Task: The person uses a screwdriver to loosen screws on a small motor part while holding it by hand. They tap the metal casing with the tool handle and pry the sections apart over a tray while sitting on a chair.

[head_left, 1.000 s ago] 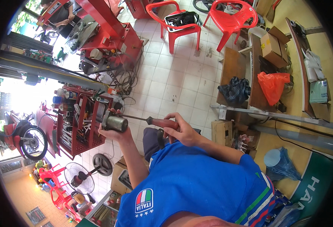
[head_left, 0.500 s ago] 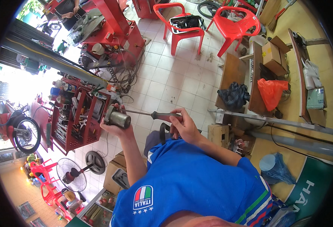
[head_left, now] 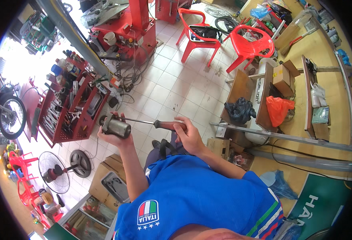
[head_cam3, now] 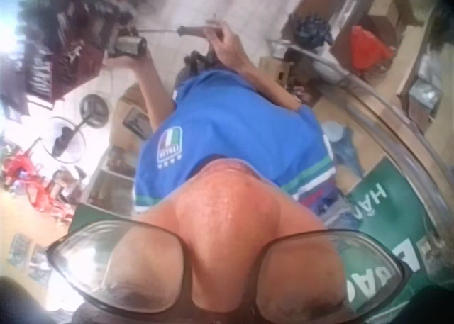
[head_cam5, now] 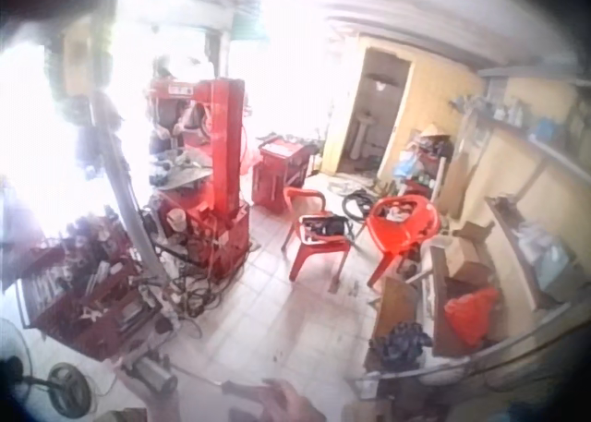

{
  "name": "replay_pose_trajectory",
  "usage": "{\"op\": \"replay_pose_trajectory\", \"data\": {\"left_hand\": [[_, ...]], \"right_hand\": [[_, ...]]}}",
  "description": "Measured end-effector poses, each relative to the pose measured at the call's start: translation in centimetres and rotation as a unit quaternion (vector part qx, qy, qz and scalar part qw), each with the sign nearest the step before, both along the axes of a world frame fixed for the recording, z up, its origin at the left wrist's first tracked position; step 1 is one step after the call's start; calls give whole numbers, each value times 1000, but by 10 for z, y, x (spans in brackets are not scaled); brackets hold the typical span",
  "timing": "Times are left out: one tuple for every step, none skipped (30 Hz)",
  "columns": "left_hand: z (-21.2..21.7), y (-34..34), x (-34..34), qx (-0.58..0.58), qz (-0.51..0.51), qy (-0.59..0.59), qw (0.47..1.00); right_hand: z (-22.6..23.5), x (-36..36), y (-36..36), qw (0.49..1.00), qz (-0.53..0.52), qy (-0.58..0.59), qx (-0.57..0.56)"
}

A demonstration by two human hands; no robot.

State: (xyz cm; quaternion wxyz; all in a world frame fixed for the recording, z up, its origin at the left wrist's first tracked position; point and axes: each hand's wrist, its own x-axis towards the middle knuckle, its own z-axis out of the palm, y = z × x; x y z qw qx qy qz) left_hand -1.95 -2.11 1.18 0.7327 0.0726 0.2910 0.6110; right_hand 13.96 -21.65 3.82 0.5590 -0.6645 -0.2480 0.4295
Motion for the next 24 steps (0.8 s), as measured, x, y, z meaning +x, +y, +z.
{"op": "replay_pose_trajectory", "data": {"left_hand": [[-8,-1,-7,7,1,-9,1000],[-14,-4,-14,14,2,-19,1000],[-14,-4,-18,16,9,-21,1000],[-14,-5,-22,14,13,-21,1000],[-14,-6,-24,13,16,-21,1000],[-11,-3,-28,15,16,-18,1000],[-8,-2,-31,14,20,-19,1000],[-5,-1,-34,13,23,-20,999],[-3,-3,-35,9,26,-22,999],[-3,-5,-35,11,25,-20,999],[-5,-7,-34,13,24,-18,999],[-4,-4,-33,21,28,-18,999],[-4,-1,-32,27,24,-19,999],[-6,-2,-31,33,19,-19,999],[-7,-2,-29,42,18,-19,999],[-6,-2,-25,33,24,-15,999],[-5,-4,-18,23,29,-12,999],[-4,-3,-12,13,38,-10,999],[-4,-4,-7,10,38,-10,999],[-3,-4,-3,7,37,-11,999],[-5,-4,2,4,37,-12,999],[-6,-4,8,4,34,-8,999],[-8,-3,14,4,31,-5,999],[-6,-3,22,3,26,-3,1000]], "right_hand": [[2,-6,0,1000,-7,21,-16],[3,-11,-2,1000,0,9,12],[5,-15,-2,999,5,-4,45],[7,-17,-1,997,10,-16,78],[10,-15,-5,997,59,-14,56],[12,-11,-9,994,104,-11,38],[13,-10,-11,989,148,-7,20],[11,-13,-8,990,143,-8,16],[8,-15,-5,990,138,-9,10],[4,-15,-4,991,134,-10,3],[0,-16,-7,993,115,-37,-3],[-3,-17,-4,993,101,-66,-2],[-7,-18,2,992,88,-93,5],[-10,-18,4,996,65,-51,15],[-14,-17,5,998,47,-8,28],[-13,-15,5,998,28,38,39],[-9,-13,5,996,45,39,60],[-3,-10,8,994,57,-24,91],[-1,-8,7,987,62,-85,121],[1,-5,6,976,64,-145,150],[-1,0,6,982,63,-103,143],[-1,4,3,987,59,-61,133],[-2,10,1,991,56,-19,123],[-5,21,-2,994,57,16,93]]}}
